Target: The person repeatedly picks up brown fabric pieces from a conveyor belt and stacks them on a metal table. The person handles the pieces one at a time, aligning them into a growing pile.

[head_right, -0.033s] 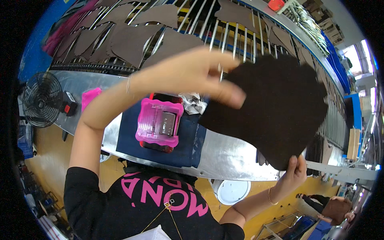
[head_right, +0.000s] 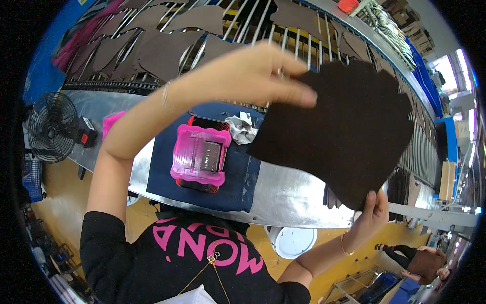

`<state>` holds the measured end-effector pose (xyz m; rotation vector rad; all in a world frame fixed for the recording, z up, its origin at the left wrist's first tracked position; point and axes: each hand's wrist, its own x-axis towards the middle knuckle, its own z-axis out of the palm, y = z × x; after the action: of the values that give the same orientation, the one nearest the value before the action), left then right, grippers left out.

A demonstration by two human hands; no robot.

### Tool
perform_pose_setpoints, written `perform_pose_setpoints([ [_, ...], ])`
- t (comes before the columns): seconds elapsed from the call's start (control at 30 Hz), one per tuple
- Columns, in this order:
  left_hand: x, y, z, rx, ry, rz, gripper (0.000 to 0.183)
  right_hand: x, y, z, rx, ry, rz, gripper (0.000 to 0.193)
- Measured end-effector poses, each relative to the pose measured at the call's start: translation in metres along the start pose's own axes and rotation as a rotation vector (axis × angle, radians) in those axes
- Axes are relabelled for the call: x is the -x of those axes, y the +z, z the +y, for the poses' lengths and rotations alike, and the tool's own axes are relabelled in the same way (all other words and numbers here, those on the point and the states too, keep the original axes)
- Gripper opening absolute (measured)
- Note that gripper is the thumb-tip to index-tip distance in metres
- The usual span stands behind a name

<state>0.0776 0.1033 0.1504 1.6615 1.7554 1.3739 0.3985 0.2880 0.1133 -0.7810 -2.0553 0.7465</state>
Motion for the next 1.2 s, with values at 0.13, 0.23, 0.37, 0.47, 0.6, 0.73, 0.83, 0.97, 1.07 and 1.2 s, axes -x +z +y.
perform_pose_setpoints([
  [0.13, -0.019, -0.026, -0.030, 0.104, -0.237, 0.103, 0.026, -0.035, 0.034, 0.049, -0.279, 0.197, -0.168, 0.042],
  [0.23, -0.008, -0.037, -0.090, 0.335, -0.349, 0.323, 0.039, -0.016, 0.020, 0.201, 0.894, 0.374, -0.090, 0.070],
  [0.37, 0.032, -0.039, -0.187, 0.648, -0.539, 0.480, 0.041, 0.009, 0.041, 0.243, 1.037, 0.606, -0.116, 0.085],
  [0.47, 0.042, -0.028, -0.230, 0.728, -0.667, 0.600, 0.040, 0.012, 0.038, 0.240, 0.975, 0.739, -0.125, 0.086],
  [0.6, 0.056, -0.019, -0.267, 0.825, -0.733, 0.726, 0.040, 0.008, 0.038, 0.229, 0.806, 0.804, -0.028, 0.080],
  [0.73, 0.061, -0.017, -0.268, 0.919, -0.840, 0.758, 0.040, 0.010, 0.033, 0.236, 0.809, 0.751, 0.027, 0.075],
  [0.83, 0.069, -0.023, -0.266, 0.743, -0.939, 0.690, 0.047, 0.009, 0.031, 0.238, 0.927, 0.606, 0.026, 0.067],
  [0.97, 0.076, -0.039, -0.223, 0.377, -0.936, 0.545, 0.063, 0.009, 0.020, 0.226, 0.845, 0.429, 0.040, 0.047],
  [1.07, 0.091, -0.054, -0.188, 0.271, -0.830, 0.435, 0.060, -0.017, 0.019, 0.126, 0.772, 0.429, 0.053, 0.036],
  [1.2, 0.083, -0.049, -0.117, 0.241, -0.575, 0.299, 0.052, -0.026, 0.010, 0.052, -0.056, 0.148, 0.164, 0.038],
])
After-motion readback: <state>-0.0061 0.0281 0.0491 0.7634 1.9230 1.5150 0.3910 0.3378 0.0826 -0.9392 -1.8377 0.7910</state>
